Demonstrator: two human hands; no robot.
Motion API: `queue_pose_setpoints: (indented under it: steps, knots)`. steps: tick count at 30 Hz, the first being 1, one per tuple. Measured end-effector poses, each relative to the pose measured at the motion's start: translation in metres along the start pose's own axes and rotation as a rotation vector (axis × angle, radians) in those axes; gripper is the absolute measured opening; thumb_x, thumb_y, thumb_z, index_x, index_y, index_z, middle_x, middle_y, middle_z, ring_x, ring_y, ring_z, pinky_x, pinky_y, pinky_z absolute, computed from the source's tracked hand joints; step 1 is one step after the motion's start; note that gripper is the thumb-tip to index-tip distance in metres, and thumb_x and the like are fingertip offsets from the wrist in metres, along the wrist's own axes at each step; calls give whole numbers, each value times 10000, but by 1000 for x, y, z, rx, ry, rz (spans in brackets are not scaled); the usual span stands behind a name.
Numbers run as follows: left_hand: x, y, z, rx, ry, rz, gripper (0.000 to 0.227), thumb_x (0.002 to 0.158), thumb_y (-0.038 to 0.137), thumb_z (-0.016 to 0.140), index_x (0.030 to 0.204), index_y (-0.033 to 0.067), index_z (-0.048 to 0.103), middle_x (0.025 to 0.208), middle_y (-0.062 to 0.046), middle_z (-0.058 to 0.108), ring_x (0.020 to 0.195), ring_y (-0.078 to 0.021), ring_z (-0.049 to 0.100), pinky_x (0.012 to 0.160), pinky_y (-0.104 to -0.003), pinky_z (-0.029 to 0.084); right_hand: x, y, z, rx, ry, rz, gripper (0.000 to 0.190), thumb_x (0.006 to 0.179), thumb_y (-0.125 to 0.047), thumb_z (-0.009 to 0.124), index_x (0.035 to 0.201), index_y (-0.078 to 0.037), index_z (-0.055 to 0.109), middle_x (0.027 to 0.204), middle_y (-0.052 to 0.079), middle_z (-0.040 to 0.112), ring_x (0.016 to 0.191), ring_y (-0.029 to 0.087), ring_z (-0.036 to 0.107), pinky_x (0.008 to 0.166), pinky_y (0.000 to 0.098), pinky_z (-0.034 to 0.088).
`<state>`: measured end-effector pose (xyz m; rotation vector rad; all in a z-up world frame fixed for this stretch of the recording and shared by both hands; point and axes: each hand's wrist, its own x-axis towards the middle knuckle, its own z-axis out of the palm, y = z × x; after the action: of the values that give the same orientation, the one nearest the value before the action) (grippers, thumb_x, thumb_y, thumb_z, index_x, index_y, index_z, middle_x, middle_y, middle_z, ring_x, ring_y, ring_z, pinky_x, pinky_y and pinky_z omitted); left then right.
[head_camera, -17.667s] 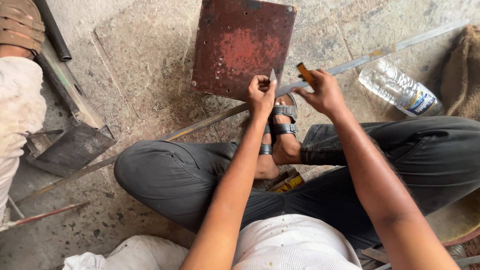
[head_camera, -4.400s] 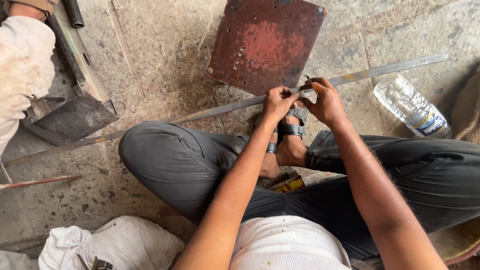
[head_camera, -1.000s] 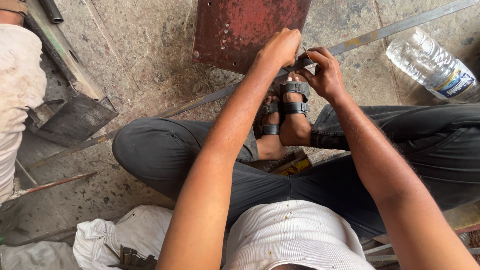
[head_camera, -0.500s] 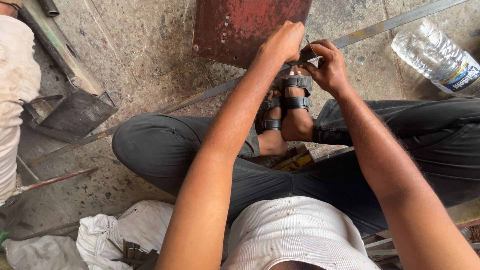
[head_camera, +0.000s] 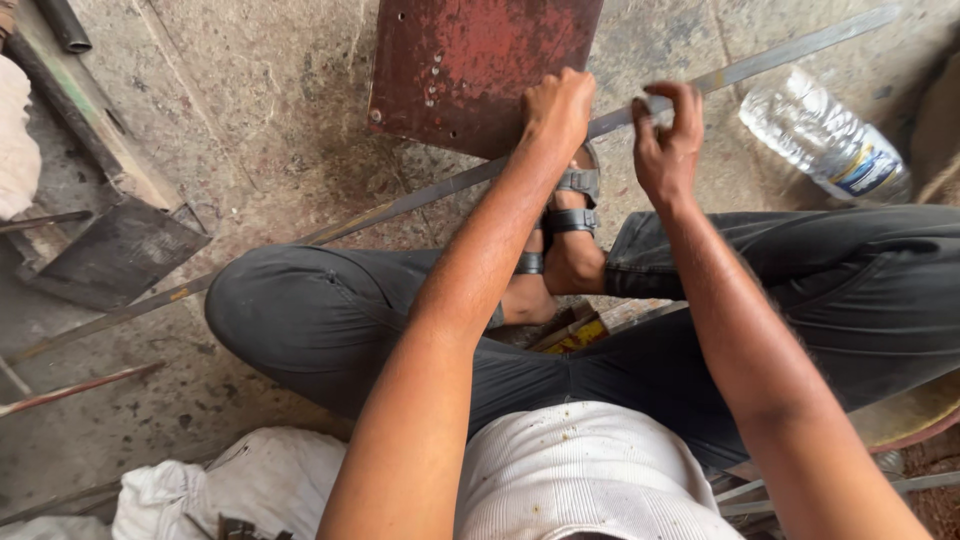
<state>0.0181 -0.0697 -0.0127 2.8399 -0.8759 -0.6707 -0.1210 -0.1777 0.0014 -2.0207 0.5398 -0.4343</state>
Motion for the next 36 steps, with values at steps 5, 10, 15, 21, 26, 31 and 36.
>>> queue_pose_setpoints:
  steps: [5, 10, 15, 21, 26, 31, 36]
  knots:
    - [-8, -6, 0, -52, 8, 88, 152, 992, 93, 647, 1117, 136, 723, 1206, -152, 686, 1074, -368, 711, 841, -524, 603, -13, 0, 8, -39, -121, 261, 255, 1152, -252, 510, 1081, -53, 652, 848, 122, 738, 696, 176, 652, 598, 356, 520]
    - [-7, -11, -17, -35, -145, 89, 658, 698, 53, 863, 1286, 236, 633, 1424, -137, 438, 1185, -363, 578, 900, -496, 569, -33, -4, 29, -457, -200, -22, 306, 1159, -280, 496, 990, -61, 628, 742, 231, 678, 647, 413, 640, 615, 556, 527]
    - [0, -13, -22, 38, -315, 102, 454, 672, 88, 912, 1094, 194, 782, 1465, -116, 394, 1221, -330, 582, 943, -407, 607, -28, -8, 44, -564, -400, 208, 279, 1118, -206, 458, 931, -10, 525, 679, 281, 637, 579, 464, 653, 544, 590, 516]
    - [8, -8, -17, 177, -227, 112, 300, 655, 83, 878, 945, 111, 807, 1486, -112, 345, 1198, -355, 576, 867, -431, 627, -36, 4, 43, -514, -338, 37, 148, 1039, -142, 526, 981, -6, 516, 723, 312, 643, 666, 533, 647, 593, 634, 502]
    - [0, -9, -24, 142, -255, 140, 428, 596, 174, 957, 994, 207, 806, 1495, -74, 361, 1252, -346, 562, 952, -452, 578, -47, 11, 36, -562, -394, -5, 142, 1005, -146, 536, 1032, -8, 552, 748, 319, 651, 699, 539, 648, 628, 644, 506]
    - [1, -12, -26, 111, -185, 148, 485, 575, 223, 978, 1026, 249, 800, 1553, -69, 294, 1283, -366, 526, 976, -478, 540, -67, -4, 12, -616, -356, 150, 160, 983, -194, 556, 1023, -59, 633, 782, 343, 651, 742, 548, 651, 700, 640, 523]
    - [4, -16, -13, 128, -140, 169, 484, 637, 255, 946, 1085, 185, 777, 1581, -92, 274, 1266, -376, 543, 961, -496, 548, -37, 5, 20, -616, -352, 74, 178, 1031, -198, 535, 997, -32, 589, 804, 348, 652, 755, 564, 640, 671, 649, 517]
